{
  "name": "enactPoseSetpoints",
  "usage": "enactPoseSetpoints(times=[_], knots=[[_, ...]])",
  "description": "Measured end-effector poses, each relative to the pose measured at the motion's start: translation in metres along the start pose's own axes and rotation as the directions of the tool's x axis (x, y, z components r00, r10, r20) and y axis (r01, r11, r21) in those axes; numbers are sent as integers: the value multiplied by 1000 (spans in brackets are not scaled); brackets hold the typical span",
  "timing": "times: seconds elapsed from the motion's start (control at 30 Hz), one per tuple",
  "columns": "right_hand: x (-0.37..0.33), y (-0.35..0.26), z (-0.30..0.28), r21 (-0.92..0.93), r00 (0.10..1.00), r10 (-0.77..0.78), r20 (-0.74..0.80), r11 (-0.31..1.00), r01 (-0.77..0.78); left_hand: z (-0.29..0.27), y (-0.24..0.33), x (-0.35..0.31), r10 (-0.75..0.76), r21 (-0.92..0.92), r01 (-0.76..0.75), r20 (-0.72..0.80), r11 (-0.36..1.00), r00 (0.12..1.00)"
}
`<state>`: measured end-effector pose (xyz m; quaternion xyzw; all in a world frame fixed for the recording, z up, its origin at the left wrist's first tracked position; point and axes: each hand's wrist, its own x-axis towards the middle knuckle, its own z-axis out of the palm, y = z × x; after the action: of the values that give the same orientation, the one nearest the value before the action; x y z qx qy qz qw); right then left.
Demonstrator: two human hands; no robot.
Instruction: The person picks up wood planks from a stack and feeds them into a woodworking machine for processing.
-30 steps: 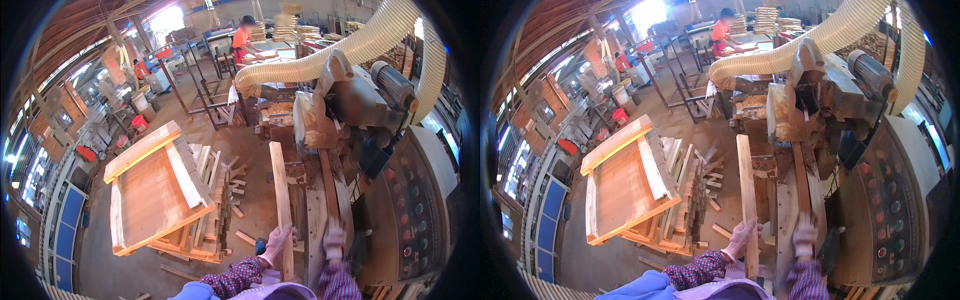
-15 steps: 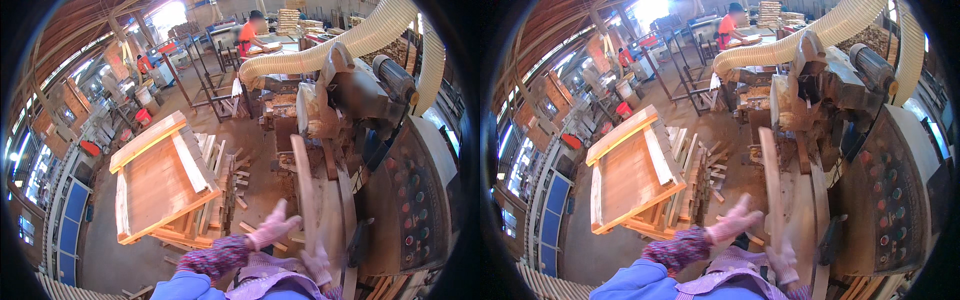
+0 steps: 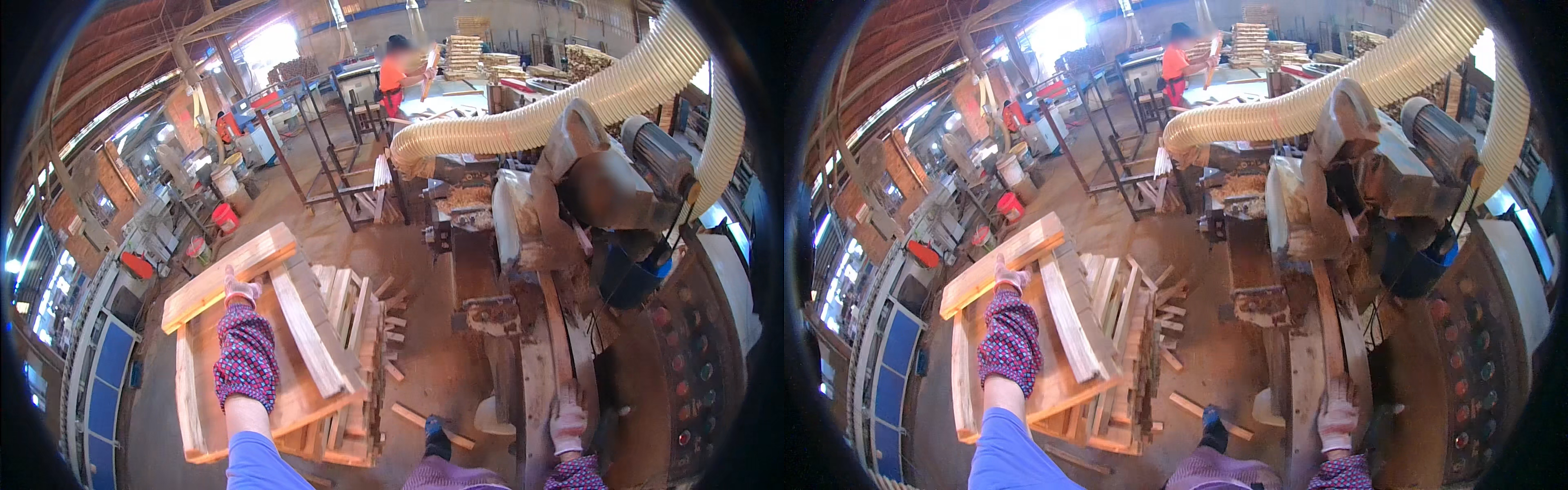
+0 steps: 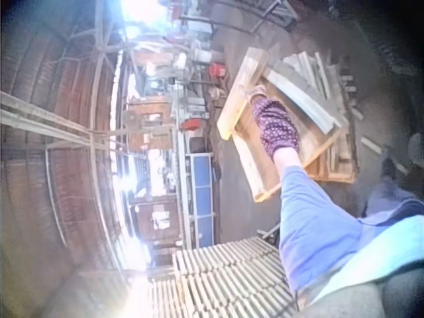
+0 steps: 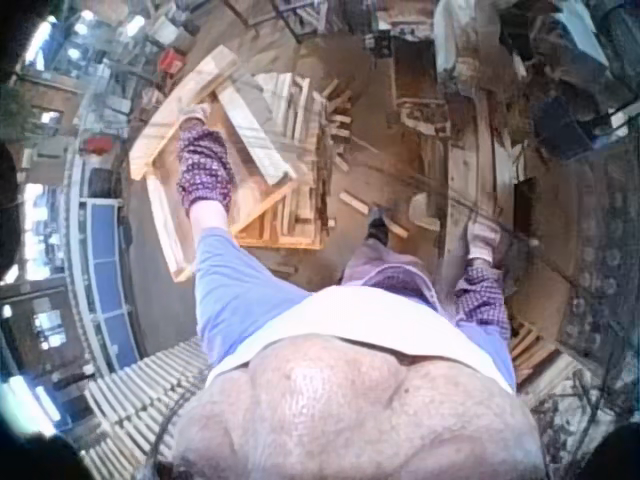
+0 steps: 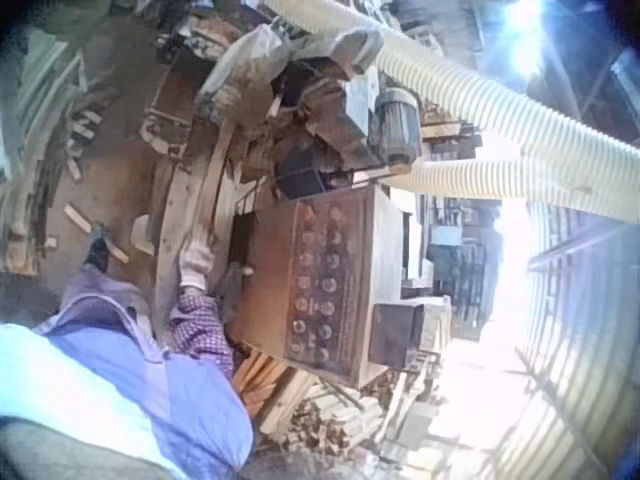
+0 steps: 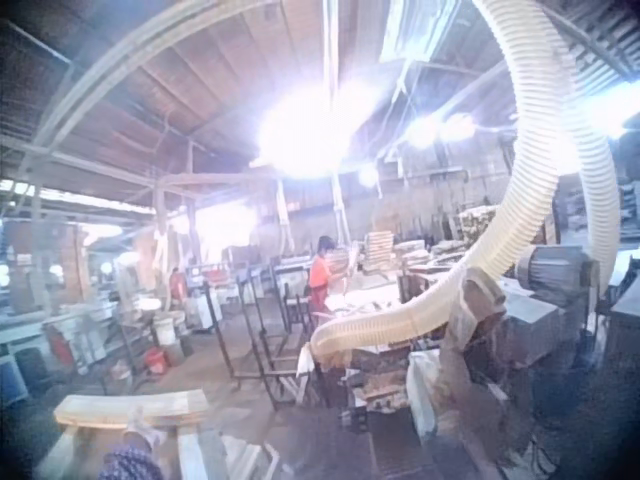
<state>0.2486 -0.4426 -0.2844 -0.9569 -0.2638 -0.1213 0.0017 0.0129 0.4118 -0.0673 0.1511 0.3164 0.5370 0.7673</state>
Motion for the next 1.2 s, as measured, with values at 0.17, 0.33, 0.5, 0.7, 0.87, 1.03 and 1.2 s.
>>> enactPoseSetpoints(times=[0.17,0.33,0.5,0.7,0.87,1.03,1.2], knots=[[76,6,-25,130,984,118,135,982,-135,4,-63,43,122,304,-157,131,940,984],[123,-31,-14,510,984,163,-68,854,-106,-6,-36,-82,31,1,-31,152,1000,988],[91,-109,-198,987,987,-22,158,-17,-158,23,-79,-344,43,285,-177,420,942,906],[6,-134,-295,941,866,-433,-248,103,322,-15,-193,-512,-189,455,-33,434,890,881],[-75,-102,-224,912,979,-203,-10,400,92,-19,-286,-580,-319,711,-38,362,702,876],[-183,-36,-161,614,971,77,227,762,-204,-50,-327,-549,-514,648,235,280,725,811],[-149,-17,-86,44,999,50,21,998,-51,-67,-339,-528,-586,679,333,177,654,791]])
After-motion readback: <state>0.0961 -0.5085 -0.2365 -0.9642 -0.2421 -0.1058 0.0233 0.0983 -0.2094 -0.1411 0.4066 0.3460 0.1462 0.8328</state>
